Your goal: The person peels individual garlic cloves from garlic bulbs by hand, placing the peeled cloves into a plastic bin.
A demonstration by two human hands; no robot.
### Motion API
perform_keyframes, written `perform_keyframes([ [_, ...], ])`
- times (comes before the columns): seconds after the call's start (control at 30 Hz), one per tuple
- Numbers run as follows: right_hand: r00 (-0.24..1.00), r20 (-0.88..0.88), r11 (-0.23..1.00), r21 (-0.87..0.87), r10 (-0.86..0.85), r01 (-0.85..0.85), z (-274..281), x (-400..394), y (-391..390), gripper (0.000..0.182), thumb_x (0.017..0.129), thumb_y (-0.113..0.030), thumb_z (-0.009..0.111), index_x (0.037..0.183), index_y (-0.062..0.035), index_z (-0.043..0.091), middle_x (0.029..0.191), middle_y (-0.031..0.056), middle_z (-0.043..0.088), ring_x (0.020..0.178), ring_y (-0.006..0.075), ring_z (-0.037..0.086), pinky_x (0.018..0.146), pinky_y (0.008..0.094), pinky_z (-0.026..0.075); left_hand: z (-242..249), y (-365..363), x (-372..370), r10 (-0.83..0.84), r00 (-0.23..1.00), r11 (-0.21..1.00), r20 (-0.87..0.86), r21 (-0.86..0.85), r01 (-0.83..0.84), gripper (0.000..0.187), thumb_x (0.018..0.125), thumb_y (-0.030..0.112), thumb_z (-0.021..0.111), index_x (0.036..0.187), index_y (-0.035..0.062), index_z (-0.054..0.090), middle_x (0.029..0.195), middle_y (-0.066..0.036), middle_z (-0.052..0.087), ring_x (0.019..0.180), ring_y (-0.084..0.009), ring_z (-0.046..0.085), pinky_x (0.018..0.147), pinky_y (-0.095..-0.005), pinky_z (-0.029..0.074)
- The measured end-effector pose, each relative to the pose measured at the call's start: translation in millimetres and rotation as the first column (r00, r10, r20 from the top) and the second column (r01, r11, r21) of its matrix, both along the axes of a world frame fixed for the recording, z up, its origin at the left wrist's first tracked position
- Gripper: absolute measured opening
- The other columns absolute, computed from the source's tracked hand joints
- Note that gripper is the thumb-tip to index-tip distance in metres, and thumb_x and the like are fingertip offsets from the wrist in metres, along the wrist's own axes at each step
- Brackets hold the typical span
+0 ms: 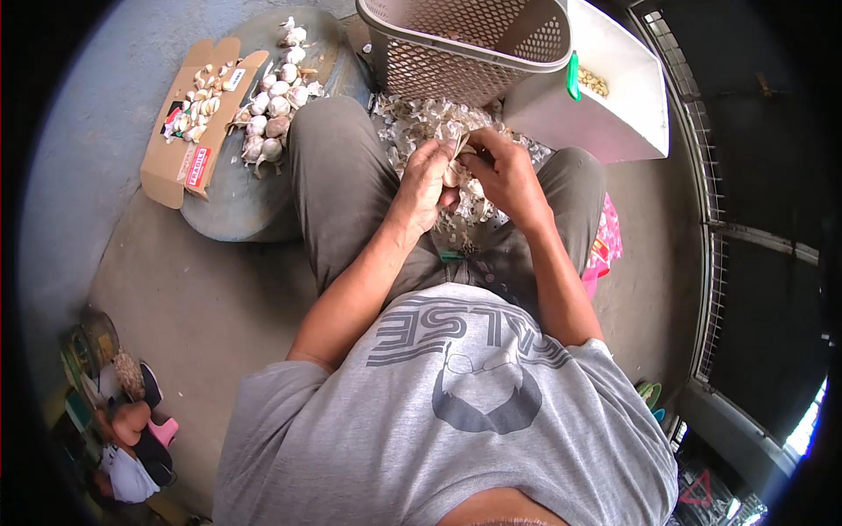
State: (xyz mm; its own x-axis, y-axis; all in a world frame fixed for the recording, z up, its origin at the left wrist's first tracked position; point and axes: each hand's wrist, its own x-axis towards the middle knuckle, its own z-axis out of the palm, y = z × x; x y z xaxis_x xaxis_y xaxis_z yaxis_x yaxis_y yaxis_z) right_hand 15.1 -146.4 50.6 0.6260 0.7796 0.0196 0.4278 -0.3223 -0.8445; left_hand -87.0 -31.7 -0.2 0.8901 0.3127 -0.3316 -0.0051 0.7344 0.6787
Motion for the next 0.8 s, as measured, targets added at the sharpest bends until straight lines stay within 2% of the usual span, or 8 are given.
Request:
perform_keyframes([
  [0.03, 0.996, -0.091, 0.999, 0.045, -0.021, 0.025, -3, 0, -1, 0.021, 0.09, -0.001, 0.066, 0.11, 0.0045, 0.064, 0.093, 0.0179, 0.071, 0.084, 0.0229, 0.069, 0.076, 0.0357, 0.053, -4, 0, 0, 0.015, 1.0, 1.0, 0.013, 0.006, -0.015, 0.023, 0.104, 0.034, 0.057, 0.099, 0.0116, 0.059, 0.07, 0.002, 0.056, 0.043, -0.0066, 0.044, 0.037, -0.0228, 0.036],
  [0.07, 0.986, -0.158, 0.995, 0.079, -0.046, 0.059, -10, 0, -3, 0.021, 0.09, -0.002, 0.069, 0.109, 0.0061, 0.065, 0.089, 0.0137, 0.072, 0.082, 0.0153, 0.065, 0.074, 0.0312, 0.052, -7, 1, -2, 0.007, 1.0, 0.999, 0.027, 0.032, -0.008, 0.023, 0.103, 0.033, 0.058, 0.099, 0.01, 0.059, 0.069, 0.002, 0.055, 0.045, -0.0053, 0.044, 0.039, -0.0214, 0.037],
  [0.17, 0.984, -0.167, 0.995, 0.069, -0.058, 0.07, 1, -7, -5, 0.019, 0.093, -0.004, 0.067, 0.109, 0.0059, 0.065, 0.088, 0.0104, 0.071, 0.078, 0.0146, 0.066, 0.071, 0.03, 0.052, -1, 1, -4, -0.026, 1.0, 0.989, 0.003, 0.146, 0.025, 0.024, 0.103, 0.033, 0.06, 0.098, 0.0087, 0.058, 0.067, 0.003, 0.054, 0.046, -0.0039, 0.044, 0.04, -0.0205, 0.037],
  [0.27, 0.854, -0.52, 0.995, 0.084, 0.0, 0.052, -1, 7, -15, 0.017, 0.095, -0.007, 0.066, 0.107, 0.0052, 0.066, 0.085, 0.0072, 0.07, 0.072, 0.0116, 0.063, 0.065, 0.0278, 0.052, 3, 0, -3, -0.001, 0.999, 0.948, -0.053, 0.319, 0.017, 0.027, 0.103, 0.034, 0.06, 0.097, 0.0075, 0.058, 0.066, 0.004, 0.053, 0.047, -0.0027, 0.043, 0.041, -0.0198, 0.036],
  [0.4, 0.779, -0.622, 0.972, 0.223, 0.08, 0.078, -9, 10, -16, 0.017, 0.098, -0.009, 0.066, 0.108, 0.0044, 0.066, 0.084, 0.0059, 0.067, 0.068, 0.0105, 0.061, 0.062, 0.0263, 0.051, 3, -1, -3, -0.005, 1.0, 0.879, -0.026, 0.476, 0.017, 0.026, 0.104, 0.033, 0.059, 0.098, 0.0074, 0.058, 0.068, 0.004, 0.054, 0.05, -0.0016, 0.043, 0.042, -0.0189, 0.036],
  [0.5, 0.691, -0.72, 0.911, 0.328, 0.07, 0.249, -13, 3, -15, 0.018, 0.099, -0.008, 0.065, 0.111, 0.0047, 0.066, 0.09, 0.0063, 0.069, 0.071, 0.0099, 0.061, 0.062, 0.0255, 0.052, 6, -2, -3, 0.006, 0.997, 0.932, 0.077, 0.361, -0.033, 0.022, 0.104, 0.028, 0.059, 0.098, 0.0073, 0.057, 0.069, 0.004, 0.054, 0.053, -0.0009, 0.044, 0.044, -0.0186, 0.036],
  [0.6, 0.775, -0.628, 0.935, 0.313, 0.07, 0.169, -12, -1, -12, 0.02, 0.098, -0.007, 0.066, 0.115, 0.0041, 0.065, 0.095, 0.0059, 0.07, 0.074, 0.009, 0.063, 0.063, 0.0247, 0.052, 13, -5, -5, 0.025, 0.993, 0.92, 0.119, 0.386, -0.069, 0.018, 0.104, 0.023, 0.058, 0.098, 0.0065, 0.055, 0.071, 0.004, 0.055, 0.055, 0.0001, 0.044, 0.046, -0.0184, 0.035],
  [0.8, 0.83, -0.557, 0.981, 0.178, 0.03, 0.083, -9, 3, -16, 0.025, 0.096, -0.008, 0.07, 0.118, 0.0015, 0.065, 0.096, 0.0026, 0.07, 0.08, 0.0073, 0.064, 0.064, 0.0232, 0.052, 5, -6, -4, 0.029, 0.993, 0.823, 0.117, 0.56, -0.09, 0.012, 0.104, 0.015, 0.054, 0.097, 0.0052, 0.053, 0.074, 0.004, 0.054, 0.061, 0.0004, 0.041, 0.051, -0.0194, 0.034],
])
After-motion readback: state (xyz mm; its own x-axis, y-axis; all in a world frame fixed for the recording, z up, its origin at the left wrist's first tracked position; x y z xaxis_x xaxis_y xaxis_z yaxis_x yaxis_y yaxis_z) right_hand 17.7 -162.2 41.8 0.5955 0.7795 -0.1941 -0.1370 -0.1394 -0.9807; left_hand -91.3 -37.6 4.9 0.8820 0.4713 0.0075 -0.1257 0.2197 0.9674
